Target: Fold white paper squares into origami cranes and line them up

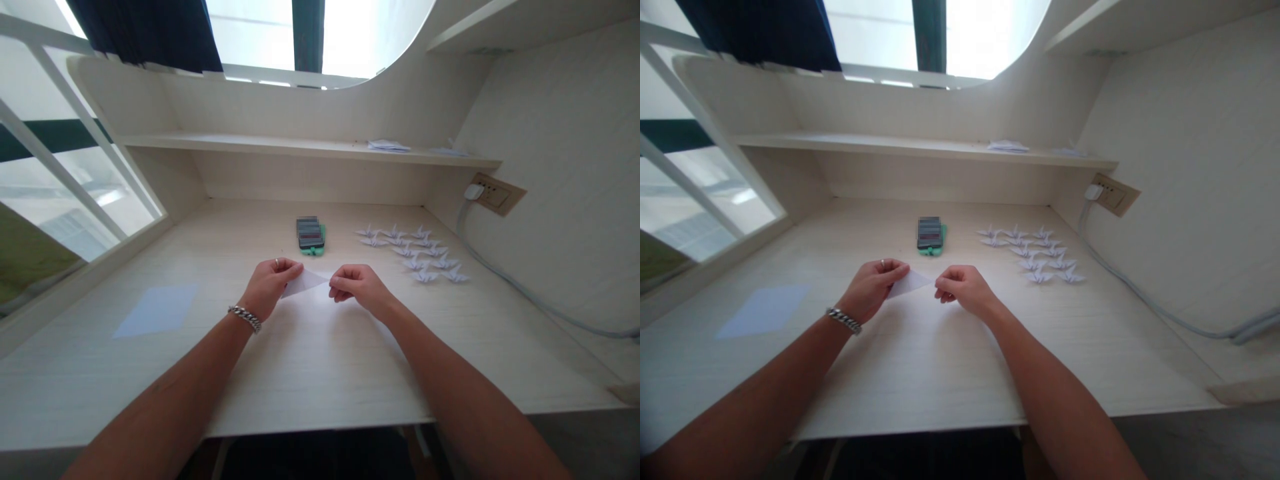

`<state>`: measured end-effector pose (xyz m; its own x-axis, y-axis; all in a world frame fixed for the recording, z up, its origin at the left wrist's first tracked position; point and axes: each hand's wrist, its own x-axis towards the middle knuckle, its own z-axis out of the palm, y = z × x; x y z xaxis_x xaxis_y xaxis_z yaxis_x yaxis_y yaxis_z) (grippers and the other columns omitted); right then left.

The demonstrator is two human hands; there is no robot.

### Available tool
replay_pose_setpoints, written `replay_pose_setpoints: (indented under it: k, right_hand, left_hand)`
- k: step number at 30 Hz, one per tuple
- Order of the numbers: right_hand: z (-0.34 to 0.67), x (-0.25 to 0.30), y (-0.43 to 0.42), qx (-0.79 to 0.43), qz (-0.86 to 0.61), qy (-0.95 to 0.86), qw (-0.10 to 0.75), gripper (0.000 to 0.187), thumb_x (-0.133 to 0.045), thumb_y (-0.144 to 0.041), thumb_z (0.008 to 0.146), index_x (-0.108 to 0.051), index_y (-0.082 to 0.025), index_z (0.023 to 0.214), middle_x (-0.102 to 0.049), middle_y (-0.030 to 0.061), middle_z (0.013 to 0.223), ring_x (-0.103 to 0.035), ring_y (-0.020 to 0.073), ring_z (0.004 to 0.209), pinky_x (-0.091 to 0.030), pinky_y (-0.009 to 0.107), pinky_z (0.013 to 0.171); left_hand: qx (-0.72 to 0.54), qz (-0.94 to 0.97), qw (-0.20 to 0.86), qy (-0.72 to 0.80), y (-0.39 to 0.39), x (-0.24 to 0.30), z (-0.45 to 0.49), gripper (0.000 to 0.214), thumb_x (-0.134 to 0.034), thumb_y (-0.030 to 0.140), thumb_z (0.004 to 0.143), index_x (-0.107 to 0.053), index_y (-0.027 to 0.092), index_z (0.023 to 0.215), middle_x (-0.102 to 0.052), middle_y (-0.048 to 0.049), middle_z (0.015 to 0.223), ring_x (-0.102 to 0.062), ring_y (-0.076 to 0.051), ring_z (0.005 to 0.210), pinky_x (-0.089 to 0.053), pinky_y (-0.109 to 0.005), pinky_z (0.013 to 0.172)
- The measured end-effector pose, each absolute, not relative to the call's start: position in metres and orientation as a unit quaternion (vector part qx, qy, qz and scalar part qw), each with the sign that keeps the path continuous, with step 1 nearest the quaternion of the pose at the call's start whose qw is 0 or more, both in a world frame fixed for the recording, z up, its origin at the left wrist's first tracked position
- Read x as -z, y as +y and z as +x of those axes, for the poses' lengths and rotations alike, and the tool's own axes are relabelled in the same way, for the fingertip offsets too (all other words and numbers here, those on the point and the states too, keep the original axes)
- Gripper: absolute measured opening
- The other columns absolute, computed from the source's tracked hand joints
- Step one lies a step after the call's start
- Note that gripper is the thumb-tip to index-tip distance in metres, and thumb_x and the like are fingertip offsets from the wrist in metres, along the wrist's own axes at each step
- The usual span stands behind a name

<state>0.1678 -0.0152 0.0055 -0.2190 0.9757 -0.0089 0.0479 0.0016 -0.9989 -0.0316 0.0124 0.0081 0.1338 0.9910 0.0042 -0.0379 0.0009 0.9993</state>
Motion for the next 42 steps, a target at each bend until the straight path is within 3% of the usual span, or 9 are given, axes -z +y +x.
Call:
replay_pose_setpoints:
  k: [8,13,16,20,24,35,42]
  right_hand:
    - [0.162,-0.004,-0.014,-0.554,-0.47,-0.532,0.434,0.026,-0.066,-0.041,0.075,-0.063,-0.015,0.074,-0.069,0.0039,0.066,-0.06,0.0101,0.053,-0.047,0.021,0.051]
    - [0.16,0.001,-0.015,-0.516,-0.463,-0.587,0.419,0.029,-0.067,-0.041,0.075,-0.061,-0.014,0.066,-0.067,0.0037,0.062,-0.056,0.009,0.049,-0.045,0.021,0.049]
    - [0.163,0.0,-0.015,-0.479,-0.477,-0.612,0.411,0.026,-0.066,-0.038,0.076,-0.061,-0.014,0.066,-0.067,0.004,0.061,-0.055,0.0092,0.049,-0.043,0.02,0.047]
    - [0.161,0.0,-0.016,-0.49,-0.459,-0.624,0.4,0.024,-0.064,-0.037,0.077,-0.064,-0.014,0.073,-0.066,0.0035,0.064,-0.06,0.0117,0.056,-0.048,0.023,0.054]
    - [0.156,0.002,-0.017,-0.459,-0.464,-0.631,0.42,0.02,-0.064,-0.035,0.075,-0.064,-0.015,0.071,-0.06,-0.0005,0.063,-0.054,0.0109,0.056,-0.046,0.023,0.053]
    - [0.161,0.004,-0.014,-0.505,-0.444,-0.6,0.433,0.015,-0.064,-0.029,0.072,-0.06,-0.015,0.068,-0.063,0.0011,0.059,-0.054,0.0101,0.052,-0.043,0.023,0.053]
    - [0.162,0.005,-0.013,-0.491,-0.447,-0.62,0.418,0.021,-0.062,-0.034,0.076,-0.063,-0.014,0.075,-0.065,0.0031,0.065,-0.057,0.011,0.055,-0.045,0.024,0.054]
  left_hand:
    - [-0.458,0.545,0.53,0.461,0.006,-0.011,-0.026,0.031,-0.078,0.04,0.058,-0.064,0.013,0.065,-0.058,0.0011,0.056,-0.046,-0.009,0.049,-0.032,-0.023,0.049]
    - [-0.458,0.544,0.534,0.458,0.004,-0.012,-0.024,0.031,-0.079,0.039,0.058,-0.063,0.013,0.063,-0.058,0.0011,0.056,-0.046,-0.009,0.049,-0.033,-0.023,0.048]
    - [-0.46,0.54,0.544,0.448,0.004,-0.011,-0.025,0.032,-0.078,0.041,0.058,-0.063,0.013,0.063,-0.057,0.001,0.056,-0.046,-0.009,0.049,-0.033,-0.023,0.048]
    - [-0.44,0.578,0.513,0.457,0.001,-0.012,-0.022,0.03,-0.076,0.041,0.061,-0.065,0.013,0.064,-0.059,0.0,0.058,-0.047,-0.01,0.051,-0.035,-0.023,0.05]
    - [-0.403,0.631,0.479,0.459,-0.004,-0.011,-0.015,0.028,-0.073,0.041,0.064,-0.066,0.014,0.063,-0.059,-0.0004,0.057,-0.047,-0.01,0.053,-0.034,-0.023,0.05]
    - [-0.472,0.513,0.556,0.453,0.009,-0.008,-0.026,0.03,-0.081,0.035,0.054,-0.063,0.013,0.061,-0.059,0.0009,0.056,-0.048,-0.01,0.052,-0.035,-0.024,0.051]
    - [-0.448,0.536,0.559,0.446,0.005,-0.007,-0.022,0.03,-0.078,0.038,0.059,-0.066,0.012,0.068,-0.06,-0.0003,0.059,-0.048,-0.01,0.053,-0.034,-0.024,0.051]
